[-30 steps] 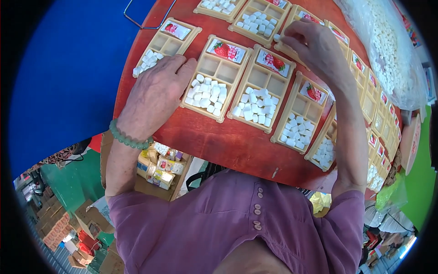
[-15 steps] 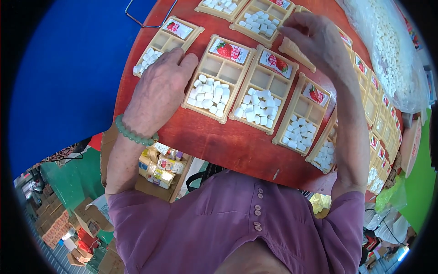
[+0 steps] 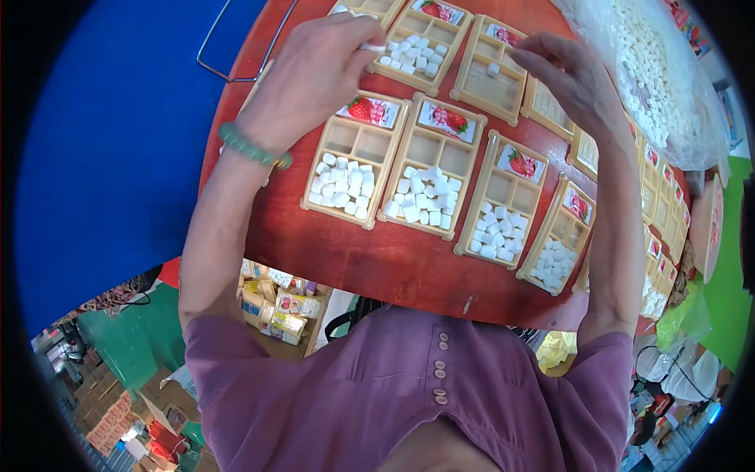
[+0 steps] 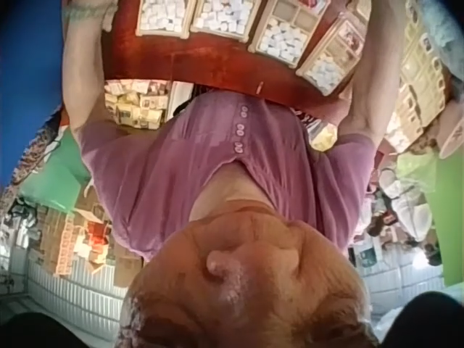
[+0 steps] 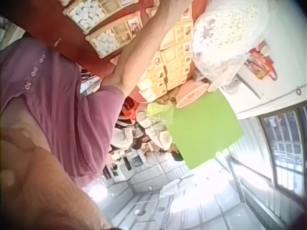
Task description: Sorting and placing small white square components into compartmentalized plastic trays.
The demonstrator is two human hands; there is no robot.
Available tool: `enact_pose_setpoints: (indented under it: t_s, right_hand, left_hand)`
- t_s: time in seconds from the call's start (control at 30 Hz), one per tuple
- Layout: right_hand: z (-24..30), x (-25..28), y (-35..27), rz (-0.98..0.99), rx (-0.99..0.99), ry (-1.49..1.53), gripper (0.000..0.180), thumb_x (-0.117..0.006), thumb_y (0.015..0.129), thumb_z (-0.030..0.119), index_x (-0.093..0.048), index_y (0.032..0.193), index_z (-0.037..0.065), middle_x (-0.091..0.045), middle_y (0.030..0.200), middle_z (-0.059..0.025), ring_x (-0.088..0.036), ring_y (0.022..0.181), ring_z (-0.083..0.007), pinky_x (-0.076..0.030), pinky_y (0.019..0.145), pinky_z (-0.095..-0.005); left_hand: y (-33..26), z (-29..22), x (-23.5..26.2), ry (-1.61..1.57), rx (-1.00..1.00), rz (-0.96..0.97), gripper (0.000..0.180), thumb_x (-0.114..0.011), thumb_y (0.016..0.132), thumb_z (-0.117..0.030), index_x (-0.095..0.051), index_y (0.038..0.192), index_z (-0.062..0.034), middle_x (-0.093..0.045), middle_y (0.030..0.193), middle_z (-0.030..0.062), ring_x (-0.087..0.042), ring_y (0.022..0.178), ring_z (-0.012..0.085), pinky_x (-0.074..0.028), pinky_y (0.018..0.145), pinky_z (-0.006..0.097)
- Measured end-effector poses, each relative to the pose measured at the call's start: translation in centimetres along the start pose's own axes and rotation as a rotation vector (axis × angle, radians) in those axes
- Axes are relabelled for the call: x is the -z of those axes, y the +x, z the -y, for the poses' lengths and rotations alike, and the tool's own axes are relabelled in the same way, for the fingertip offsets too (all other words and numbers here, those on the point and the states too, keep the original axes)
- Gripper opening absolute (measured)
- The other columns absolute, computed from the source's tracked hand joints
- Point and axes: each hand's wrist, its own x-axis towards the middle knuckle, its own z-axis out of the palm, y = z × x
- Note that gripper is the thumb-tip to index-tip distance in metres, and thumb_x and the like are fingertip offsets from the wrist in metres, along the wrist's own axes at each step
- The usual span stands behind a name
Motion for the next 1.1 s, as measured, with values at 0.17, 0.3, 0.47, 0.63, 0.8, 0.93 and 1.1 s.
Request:
enact_pose_setpoints:
  t_s: [0.17, 0.3, 0.47, 0.63, 0.8, 0.93, 1.1]
  right_hand:
    - [-1.5, 1.3, -2.0, 0.083, -0.104, 0.057, 0.029, -0.067, 0.095, 0.03, -0.07, 0.103, 0.002, -0.069, 0.087, -0.0008, -0.057, 0.081, -0.0092, -0.045, 0.073, -0.0282]
    - [-2.0, 1.7, -3.3, 0.062, -0.104, 0.075, 0.025, -0.067, 0.095, 0.025, -0.07, 0.103, 0.002, -0.069, 0.088, -0.0001, -0.058, 0.082, -0.0094, -0.045, 0.074, -0.0278]
    - [-2.4, 2.5, -4.3, 0.046, -0.096, 0.003, 0.024, -0.067, 0.095, 0.023, -0.07, 0.101, 0.0, -0.07, 0.088, -0.0019, -0.059, 0.083, -0.0107, -0.046, 0.074, -0.0282]
    - [-3.0, 4.3, -5.0, 0.009, -0.001, 0.053, 0.023, -0.067, 0.093, 0.021, -0.069, 0.099, -0.001, -0.069, 0.088, -0.0053, -0.061, 0.083, -0.0138, -0.047, 0.073, -0.03]
    - [-6.6, 7.1, -4.5, -0.104, -0.179, 0.053, 0.024, -0.066, 0.094, 0.022, -0.07, 0.102, 0.0, -0.069, 0.09, -0.0051, -0.061, 0.08, -0.0149, -0.047, 0.069, -0.0289]
    - [-16.6, 10.3, -3.9, -0.374, -0.271, -0.101, 0.04, -0.066, 0.093, 0.033, -0.068, 0.112, -0.002, -0.071, 0.101, -0.0124, -0.066, 0.091, -0.0212, -0.051, 0.08, -0.0328]
    - [-26.4, 10.7, 0.7, -0.398, -0.502, -0.299, 0.077, -0.064, 0.086, 0.06, -0.06, 0.124, -0.007, -0.067, 0.117, -0.0265, -0.064, 0.111, -0.0376, -0.049, 0.096, -0.0425]
  left_hand:
    - [2.5, 0.5, -2.2, 0.04, -0.063, -0.014, 0.012, -0.063, 0.09, -0.006, -0.066, 0.097, 0.0025, -0.069, 0.093, 0.02, -0.067, 0.092, 0.0364, -0.053, 0.083, 0.046]
    - [3.5, 0.6, -3.2, 0.08, 0.038, 0.051, 0.017, -0.066, 0.087, -0.009, -0.066, 0.097, 0.004, -0.068, 0.09, 0.0255, -0.066, 0.092, 0.0411, -0.051, 0.085, 0.048]
    - [4.3, 1.1, -3.9, 0.174, 0.081, 0.089, 0.021, -0.064, 0.09, -0.012, -0.065, 0.101, 0.0051, -0.067, 0.095, 0.0256, -0.066, 0.091, 0.0413, -0.052, 0.08, 0.045]
    - [4.2, 0.3, -3.9, 0.277, 0.049, 0.085, 0.016, -0.062, 0.09, -0.011, -0.063, 0.089, 0.0049, -0.066, 0.09, 0.0267, -0.065, 0.088, 0.0432, -0.053, 0.081, 0.05]
    - [2.9, -2.2, -2.0, 0.255, 0.161, 0.047, 0.018, -0.057, 0.093, -0.004, -0.063, 0.106, 0.0062, -0.065, 0.098, 0.026, -0.065, 0.088, 0.043, -0.054, 0.076, 0.049]
    - [0.8, -5.3, 1.4, 0.126, 0.204, 0.034, 0.023, -0.057, 0.094, -0.001, -0.062, 0.115, 0.0064, -0.064, 0.095, 0.0229, -0.066, 0.082, 0.0365, -0.053, 0.071, 0.044]
    - [-6.2, -7.4, 3.4, 0.124, 0.173, -0.094, 0.025, -0.057, 0.096, -0.003, -0.061, 0.119, 0.0062, -0.065, 0.098, 0.0203, -0.066, 0.082, 0.0298, -0.052, 0.07, 0.038]
